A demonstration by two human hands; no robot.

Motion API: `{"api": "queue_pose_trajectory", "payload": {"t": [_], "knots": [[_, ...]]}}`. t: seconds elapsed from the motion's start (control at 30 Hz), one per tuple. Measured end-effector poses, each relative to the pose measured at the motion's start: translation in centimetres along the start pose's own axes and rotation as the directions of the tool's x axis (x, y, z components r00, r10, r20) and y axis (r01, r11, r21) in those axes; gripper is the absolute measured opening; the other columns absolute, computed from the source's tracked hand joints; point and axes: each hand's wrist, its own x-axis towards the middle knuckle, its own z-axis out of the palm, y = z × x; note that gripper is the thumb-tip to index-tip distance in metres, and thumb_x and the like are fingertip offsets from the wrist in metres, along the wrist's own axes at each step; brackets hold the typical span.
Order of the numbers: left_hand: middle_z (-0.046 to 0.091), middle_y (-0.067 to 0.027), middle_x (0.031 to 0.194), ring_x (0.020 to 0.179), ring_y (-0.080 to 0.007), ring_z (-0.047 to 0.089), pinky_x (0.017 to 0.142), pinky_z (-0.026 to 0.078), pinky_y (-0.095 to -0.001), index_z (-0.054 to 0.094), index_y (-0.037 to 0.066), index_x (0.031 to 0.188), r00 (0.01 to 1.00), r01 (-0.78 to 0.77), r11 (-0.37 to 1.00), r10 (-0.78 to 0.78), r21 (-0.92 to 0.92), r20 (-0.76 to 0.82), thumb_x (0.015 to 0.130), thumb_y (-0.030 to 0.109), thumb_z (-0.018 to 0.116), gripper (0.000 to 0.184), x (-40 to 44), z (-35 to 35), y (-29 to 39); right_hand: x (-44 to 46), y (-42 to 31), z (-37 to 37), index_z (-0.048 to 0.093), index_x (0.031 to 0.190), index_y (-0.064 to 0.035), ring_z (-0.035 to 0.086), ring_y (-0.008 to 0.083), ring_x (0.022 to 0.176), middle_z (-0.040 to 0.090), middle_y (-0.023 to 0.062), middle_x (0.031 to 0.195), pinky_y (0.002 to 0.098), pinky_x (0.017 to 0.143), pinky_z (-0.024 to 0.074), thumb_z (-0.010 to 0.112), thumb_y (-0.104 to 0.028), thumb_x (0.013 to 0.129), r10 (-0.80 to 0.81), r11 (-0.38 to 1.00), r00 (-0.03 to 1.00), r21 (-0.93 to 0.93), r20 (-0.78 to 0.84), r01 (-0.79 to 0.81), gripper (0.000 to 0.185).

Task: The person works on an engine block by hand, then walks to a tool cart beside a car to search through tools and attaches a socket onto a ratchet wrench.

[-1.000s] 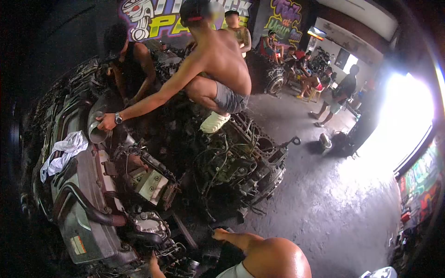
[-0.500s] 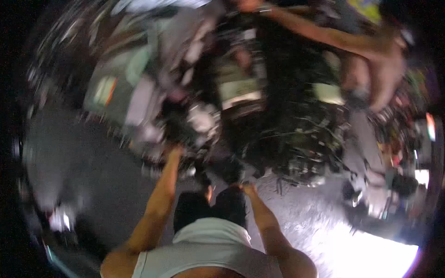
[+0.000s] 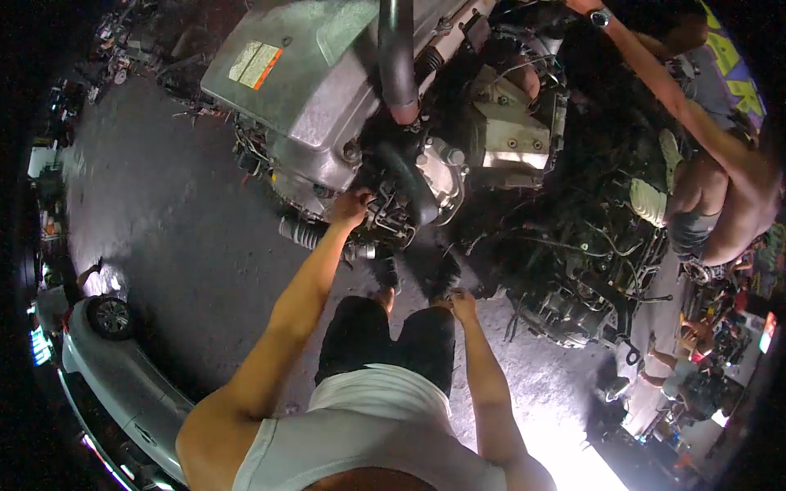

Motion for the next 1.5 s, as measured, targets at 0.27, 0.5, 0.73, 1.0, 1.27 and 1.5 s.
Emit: {"api": "queue_pose_trajectory", "payload": {"t": [0.27,0.5,0.73,1.0,1.27,1.5], "knots": [[0.07,-0.0157,0.092,0.087,-0.0344,0.067,0.07,0.051,-0.0484,0.061,0.019,0.109,0.988,0.152,0.964,-0.153,0.22,-0.013,0.09,0.041,0.052,0.03,-0.5,-2.5,3.7,-2.5,0.6,-0.6,0.061,0.107,-0.0051,0.063,0.0163,0.061,0.065,0.0088,0.08,0.0278,0.048,0.0465,0.06,-0.022,0.089,0.111,0.993,0.992,0.04,0.067,-0.114,0.024],[0.066,-0.0187,0.095,0.088,-0.0371,0.065,0.074,0.053,-0.048,0.063,0.006,0.099,0.956,0.124,0.992,-0.113,0.025,-0.271,0.085,0.038,0.062,0.035,-3.3,3.0,4.5,-3.3,-0.2,-0.4,0.063,0.1,-0.0049,0.063,0.0164,0.059,0.066,0.0084,0.079,0.0296,0.047,0.0468,0.061,-0.022,0.087,0.309,0.948,0.946,0.043,0.097,-0.314,0.022],[0.067,-0.0185,0.098,0.085,-0.0384,0.065,0.072,0.051,-0.0488,0.065,0.011,0.103,0.965,0.263,0.808,-0.221,-0.527,0.142,0.089,0.034,0.057,0.028,-0.9,0.6,0.6,1.9,-1.6,1.2,0.064,0.102,-0.0024,0.063,0.0159,0.061,0.066,0.0086,0.077,0.0301,0.05,0.049,0.062,-0.02,0.086,0.043,0.996,0.999,-0.075,0.025,-0.041,0.024],[0.069,-0.0149,0.091,0.087,-0.036,0.066,0.075,0.051,-0.0483,0.066,0.027,0.101,0.995,0.051,0.985,-0.035,0.163,-0.097,0.091,0.039,0.051,0.022,-0.4,-0.7,1.5,0.1,-12.0,-0.2,0.063,0.105,-0.0005,0.063,0.0158,0.067,0.067,0.0113,0.083,0.0293,0.058,0.051,0.061,-0.02,0.088,0.043,0.994,0.992,0.1,0.119,-0.055,0.026],[0.069,-0.0089,0.098,0.094,-0.0313,0.066,0.08,0.049,-0.0524,0.066,0.022,0.101,0.97,0.136,0.969,-0.087,0.208,-0.228,0.09,0.031,0.049,0.023,0.2,0.4,2.5,-1.7,-1.9,-2.0,0.062,0.103,-0.0031,0.063,0.0166,0.06,0.065,0.0099,0.077,0.0285,0.05,0.0486,0.062,-0.022,0.087,0.215,0.967,0.973,0.123,0.082,-0.224,0.025],[0.069,-0.0151,0.095,0.088,-0.0337,0.067,0.072,0.054,-0.0459,0.067,0.02,0.103,0.993,0.057,0.986,-0.039,0.157,-0.115,0.091,0.035,0.051,0.025,-0.4,-0.2,2.3,-4.1,3.5,-4.0,0.062,0.099,-0.0062,0.062,0.0158,0.057,0.064,0.0076,0.076,0.0287,0.045,0.0462,0.062,-0.021,0.087,0.169,0.975,0.985,0.142,0.021,-0.171,0.019]]}}
